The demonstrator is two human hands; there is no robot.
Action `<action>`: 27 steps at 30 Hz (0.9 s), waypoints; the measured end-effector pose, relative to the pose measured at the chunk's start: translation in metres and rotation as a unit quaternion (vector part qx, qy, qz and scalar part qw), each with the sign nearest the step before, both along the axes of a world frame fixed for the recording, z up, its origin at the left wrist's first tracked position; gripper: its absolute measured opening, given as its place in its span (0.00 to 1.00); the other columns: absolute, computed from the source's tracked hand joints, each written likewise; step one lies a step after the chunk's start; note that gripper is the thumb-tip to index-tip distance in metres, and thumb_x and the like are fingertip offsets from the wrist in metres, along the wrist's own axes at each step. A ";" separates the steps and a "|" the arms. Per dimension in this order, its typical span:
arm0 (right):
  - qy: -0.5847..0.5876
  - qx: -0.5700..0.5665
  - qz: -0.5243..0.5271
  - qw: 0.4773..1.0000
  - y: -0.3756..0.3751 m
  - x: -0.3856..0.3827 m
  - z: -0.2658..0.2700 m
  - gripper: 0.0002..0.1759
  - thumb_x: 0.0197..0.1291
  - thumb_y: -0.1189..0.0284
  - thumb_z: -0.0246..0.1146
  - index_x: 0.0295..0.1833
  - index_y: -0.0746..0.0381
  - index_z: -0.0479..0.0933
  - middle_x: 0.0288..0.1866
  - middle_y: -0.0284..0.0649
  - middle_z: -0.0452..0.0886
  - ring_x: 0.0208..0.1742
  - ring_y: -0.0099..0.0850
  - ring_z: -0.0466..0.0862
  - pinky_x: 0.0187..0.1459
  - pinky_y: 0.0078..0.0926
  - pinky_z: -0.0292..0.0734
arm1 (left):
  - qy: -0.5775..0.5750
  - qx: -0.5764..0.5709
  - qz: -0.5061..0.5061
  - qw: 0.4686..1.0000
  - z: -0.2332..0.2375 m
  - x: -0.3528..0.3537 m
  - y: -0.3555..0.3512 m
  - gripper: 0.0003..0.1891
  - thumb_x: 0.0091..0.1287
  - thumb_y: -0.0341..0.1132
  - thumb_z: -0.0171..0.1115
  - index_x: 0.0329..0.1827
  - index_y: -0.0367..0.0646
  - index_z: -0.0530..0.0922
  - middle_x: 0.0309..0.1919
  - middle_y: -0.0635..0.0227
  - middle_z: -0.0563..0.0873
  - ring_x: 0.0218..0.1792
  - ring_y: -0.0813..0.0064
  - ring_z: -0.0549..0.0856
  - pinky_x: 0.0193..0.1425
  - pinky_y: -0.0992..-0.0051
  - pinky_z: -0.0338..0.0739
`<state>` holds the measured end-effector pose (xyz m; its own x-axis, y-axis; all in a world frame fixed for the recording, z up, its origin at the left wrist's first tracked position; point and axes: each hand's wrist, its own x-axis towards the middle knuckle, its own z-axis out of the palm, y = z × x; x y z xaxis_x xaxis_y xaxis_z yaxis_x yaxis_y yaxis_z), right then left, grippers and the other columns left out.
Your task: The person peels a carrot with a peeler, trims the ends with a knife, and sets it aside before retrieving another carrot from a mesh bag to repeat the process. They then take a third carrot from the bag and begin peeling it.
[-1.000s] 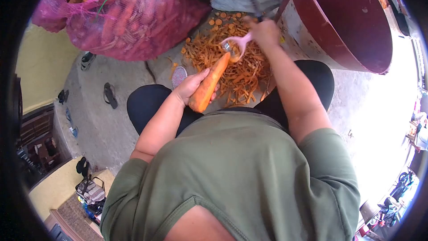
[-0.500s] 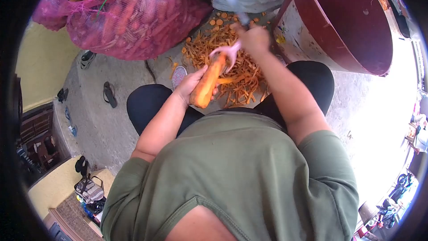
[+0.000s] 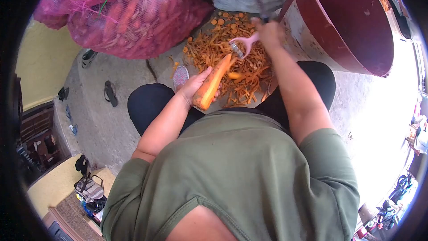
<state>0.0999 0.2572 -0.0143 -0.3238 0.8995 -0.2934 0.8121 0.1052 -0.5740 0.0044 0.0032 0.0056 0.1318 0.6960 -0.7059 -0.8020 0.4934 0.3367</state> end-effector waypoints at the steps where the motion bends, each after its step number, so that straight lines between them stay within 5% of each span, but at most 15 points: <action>1: 0.010 0.022 0.003 1.000 -0.001 -0.002 0.001 0.34 0.40 0.41 0.59 0.25 0.67 0.75 0.19 0.46 0.77 0.25 0.37 0.80 0.30 0.33 0.72 | -0.009 0.002 0.006 1.000 0.000 -0.001 -0.001 0.22 0.63 0.51 0.45 0.49 0.42 0.67 0.31 0.58 0.76 0.25 0.66 0.78 0.25 0.68 0.76; 3: 0.024 0.067 0.008 0.997 -0.005 -0.002 0.008 0.34 0.40 0.41 0.59 0.25 0.67 0.75 0.18 0.45 0.77 0.23 0.36 0.79 0.29 0.32 0.72 | 0.006 -0.007 0.021 1.000 0.003 -0.003 -0.001 0.22 0.63 0.51 0.45 0.48 0.40 0.67 0.30 0.59 0.76 0.26 0.66 0.78 0.25 0.69 0.76; 5: 0.081 -0.007 0.067 0.994 -0.060 -0.015 0.052 0.32 0.40 0.44 0.62 0.19 0.66 0.72 0.16 0.42 0.75 0.19 0.32 0.76 0.27 0.31 0.71 | 0.049 -0.018 0.032 0.998 0.003 -0.004 0.004 0.23 0.63 0.51 0.46 0.47 0.39 0.68 0.30 0.59 0.77 0.26 0.66 0.79 0.26 0.69 0.76; 7: 0.073 -0.062 0.183 0.978 -0.099 -0.014 0.072 0.32 0.37 0.43 0.63 0.28 0.66 0.77 0.19 0.46 0.76 0.25 0.37 0.79 0.32 0.31 0.73 | 0.123 -0.038 0.035 0.991 0.002 -0.001 0.007 0.23 0.63 0.51 0.46 0.46 0.37 0.68 0.29 0.60 0.78 0.26 0.66 0.79 0.26 0.69 0.77; 8: 0.070 -0.060 0.197 0.976 -0.105 -0.015 0.071 0.32 0.38 0.43 0.63 0.28 0.66 0.77 0.20 0.46 0.77 0.25 0.37 0.79 0.32 0.31 0.73 | 0.037 -0.053 0.100 0.993 -0.003 0.003 0.011 0.23 0.64 0.49 0.45 0.45 0.35 0.68 0.28 0.61 0.78 0.26 0.66 0.80 0.27 0.70 0.77; 9: 0.068 -0.058 0.211 0.973 -0.107 -0.015 0.069 0.32 0.38 0.43 0.63 0.28 0.66 0.77 0.20 0.46 0.77 0.26 0.38 0.80 0.32 0.31 0.73 | 0.037 -0.019 0.060 0.997 -0.002 0.001 0.008 0.22 0.64 0.49 0.45 0.46 0.35 0.68 0.28 0.61 0.78 0.26 0.67 0.80 0.27 0.70 0.77; 11: 0.030 -0.040 0.151 0.987 -0.083 -0.017 0.063 0.32 0.38 0.43 0.63 0.28 0.66 0.77 0.22 0.46 0.78 0.27 0.38 0.80 0.33 0.31 0.73 | 0.038 0.051 -0.018 0.998 0.002 -0.005 0.000 0.21 0.64 0.48 0.44 0.47 0.37 0.68 0.29 0.60 0.78 0.26 0.67 0.79 0.27 0.70 0.76; 17: -0.072 0.070 -0.020 0.995 0.019 0.005 -0.005 0.36 0.41 0.40 0.58 0.25 0.69 0.76 0.21 0.47 0.78 0.26 0.38 0.80 0.30 0.32 0.73 | 0.014 0.045 -0.004 0.999 0.008 -0.005 -0.001 0.24 0.63 0.52 0.43 0.49 0.40 0.67 0.33 0.60 0.77 0.27 0.69 0.79 0.28 0.70 0.76; 19: 0.068 0.045 0.001 0.997 -0.024 -0.005 0.034 0.35 0.41 0.41 0.59 0.25 0.69 0.76 0.20 0.47 0.78 0.27 0.38 0.80 0.30 0.32 0.73 | 0.023 0.031 0.011 0.999 0.004 -0.006 0.001 0.23 0.63 0.52 0.45 0.48 0.40 0.68 0.33 0.61 0.78 0.28 0.69 0.79 0.28 0.70 0.76; 23: 0.106 -0.086 0.175 0.975 -0.107 -0.011 0.072 0.33 0.38 0.42 0.61 0.27 0.67 0.77 0.21 0.49 0.77 0.28 0.39 0.80 0.33 0.33 0.73 | 0.059 -0.015 0.044 0.997 0.004 -0.002 0.007 0.21 0.61 0.50 0.49 0.42 0.38 0.71 0.31 0.63 0.79 0.28 0.70 0.80 0.28 0.72 0.77; 27: 0.020 -0.021 0.111 0.993 -0.075 -0.016 0.054 0.32 0.39 0.43 0.62 0.28 0.66 0.77 0.23 0.48 0.78 0.29 0.40 0.80 0.35 0.32 0.73 | 0.061 0.002 0.045 0.997 0.013 0.002 0.007 0.20 0.62 0.48 0.49 0.43 0.37 0.71 0.30 0.61 0.78 0.27 0.69 0.80 0.29 0.72 0.77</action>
